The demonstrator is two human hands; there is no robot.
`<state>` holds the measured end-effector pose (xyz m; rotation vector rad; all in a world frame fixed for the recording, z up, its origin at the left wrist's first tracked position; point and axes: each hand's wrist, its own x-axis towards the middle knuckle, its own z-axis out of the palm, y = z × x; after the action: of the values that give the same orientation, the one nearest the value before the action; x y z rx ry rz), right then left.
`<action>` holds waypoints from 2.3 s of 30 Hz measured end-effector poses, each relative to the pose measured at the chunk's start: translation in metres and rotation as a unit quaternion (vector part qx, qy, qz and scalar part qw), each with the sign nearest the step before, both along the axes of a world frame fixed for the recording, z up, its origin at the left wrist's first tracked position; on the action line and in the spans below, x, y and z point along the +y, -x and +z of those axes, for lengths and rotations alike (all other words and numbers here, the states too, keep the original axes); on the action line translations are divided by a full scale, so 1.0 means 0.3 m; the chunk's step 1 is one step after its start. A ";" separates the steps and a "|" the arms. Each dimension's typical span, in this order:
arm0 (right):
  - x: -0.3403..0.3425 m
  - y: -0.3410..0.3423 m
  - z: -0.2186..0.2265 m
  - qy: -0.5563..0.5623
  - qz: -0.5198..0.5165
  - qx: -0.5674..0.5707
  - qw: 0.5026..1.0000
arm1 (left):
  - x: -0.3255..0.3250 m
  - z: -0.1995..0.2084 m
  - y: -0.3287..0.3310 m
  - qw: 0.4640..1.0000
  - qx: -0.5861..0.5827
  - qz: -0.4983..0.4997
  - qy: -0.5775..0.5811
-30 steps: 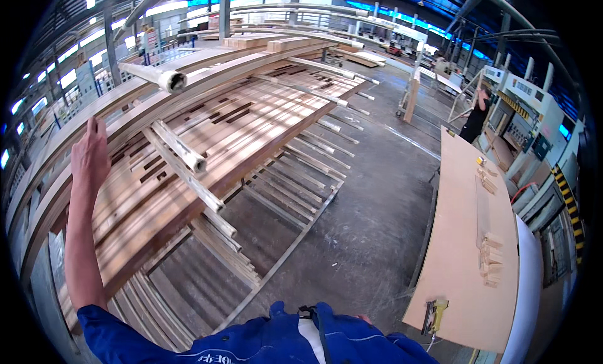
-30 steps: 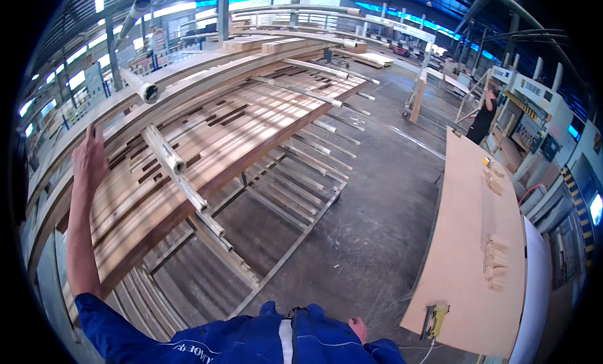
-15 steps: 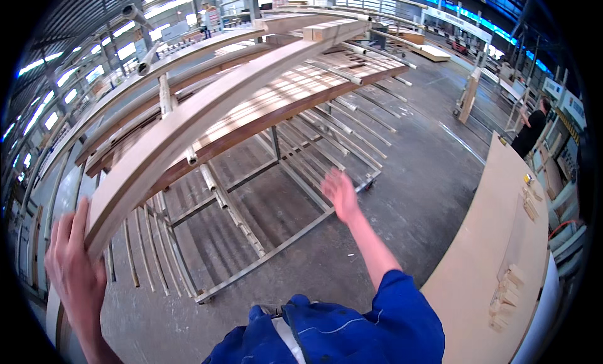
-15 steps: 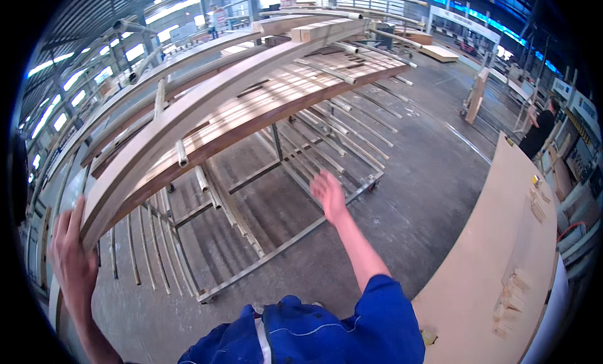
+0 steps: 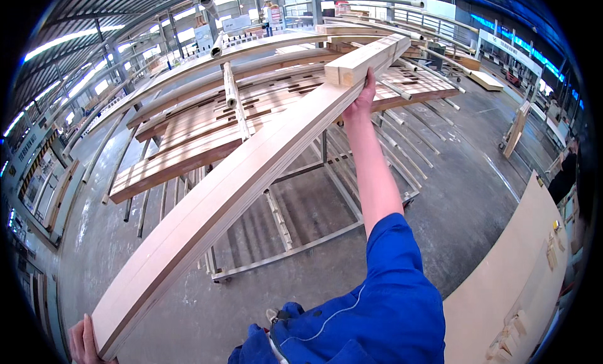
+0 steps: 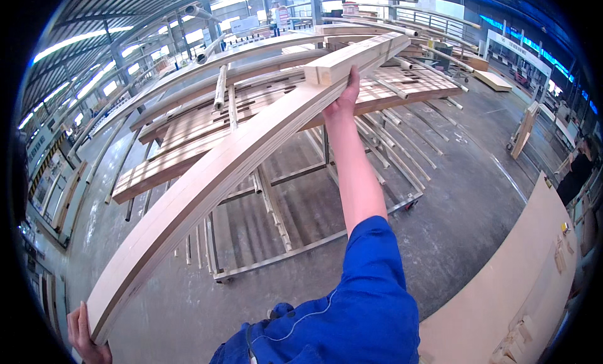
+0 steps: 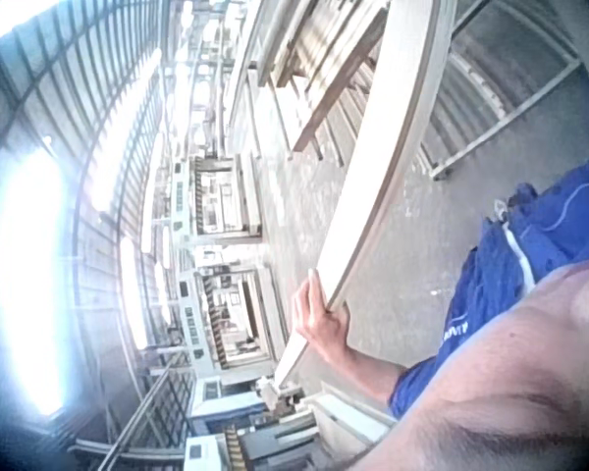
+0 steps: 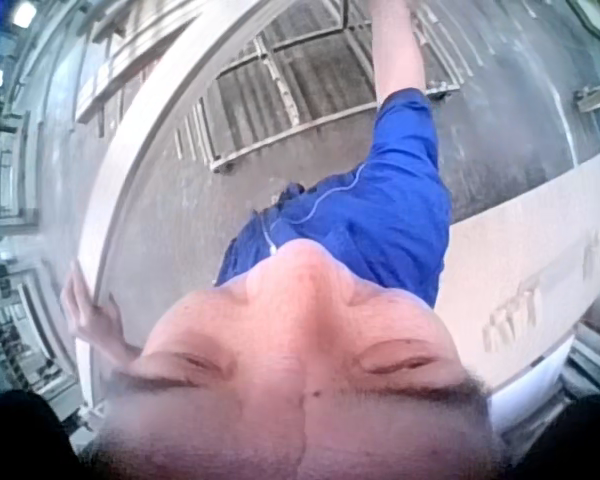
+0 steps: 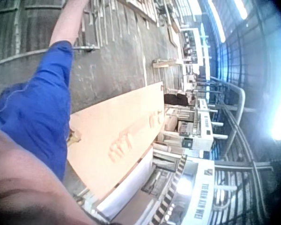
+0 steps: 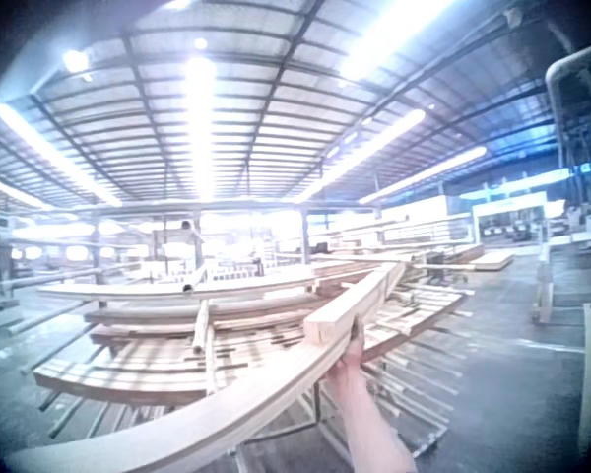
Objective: The person assembles a wooden frame on a large sheet of plywood using a pneumatic nail gun. They place small wooden blocks and long strips onto the plywood, align them, and secure them with nails. The person reloads the nail gun with a strip of nails during the process.
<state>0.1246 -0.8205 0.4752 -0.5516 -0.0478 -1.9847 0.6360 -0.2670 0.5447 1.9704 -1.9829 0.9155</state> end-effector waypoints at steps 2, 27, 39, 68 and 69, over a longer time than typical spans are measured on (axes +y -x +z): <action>0.081 -0.071 -0.033 0.020 0.054 -0.002 0.998 | 0.053 -0.037 -0.057 1.000 0.014 0.013 -0.011; 2.240 -0.287 -1.262 -0.239 -0.184 -0.118 0.946 | 0.605 -1.576 -0.602 0.921 0.112 -0.098 -0.360; 2.825 0.112 -1.580 -0.270 -0.251 -0.209 0.906 | 0.947 -1.559 -0.204 0.924 0.072 -0.066 -0.370; 4.925 -0.065 -1.690 -0.812 -0.045 0.422 0.401 | 1.909 -2.276 -0.082 0.912 0.094 -0.089 -0.388; 5.070 -0.079 -1.794 -0.798 -0.049 0.440 0.409 | 1.906 -2.262 -0.056 0.899 0.111 -0.059 -0.419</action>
<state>0.1483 0.7004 -0.0629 -0.1231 2.2881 -0.7155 0.6528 0.3049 -0.1338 2.1324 -2.5503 -0.2770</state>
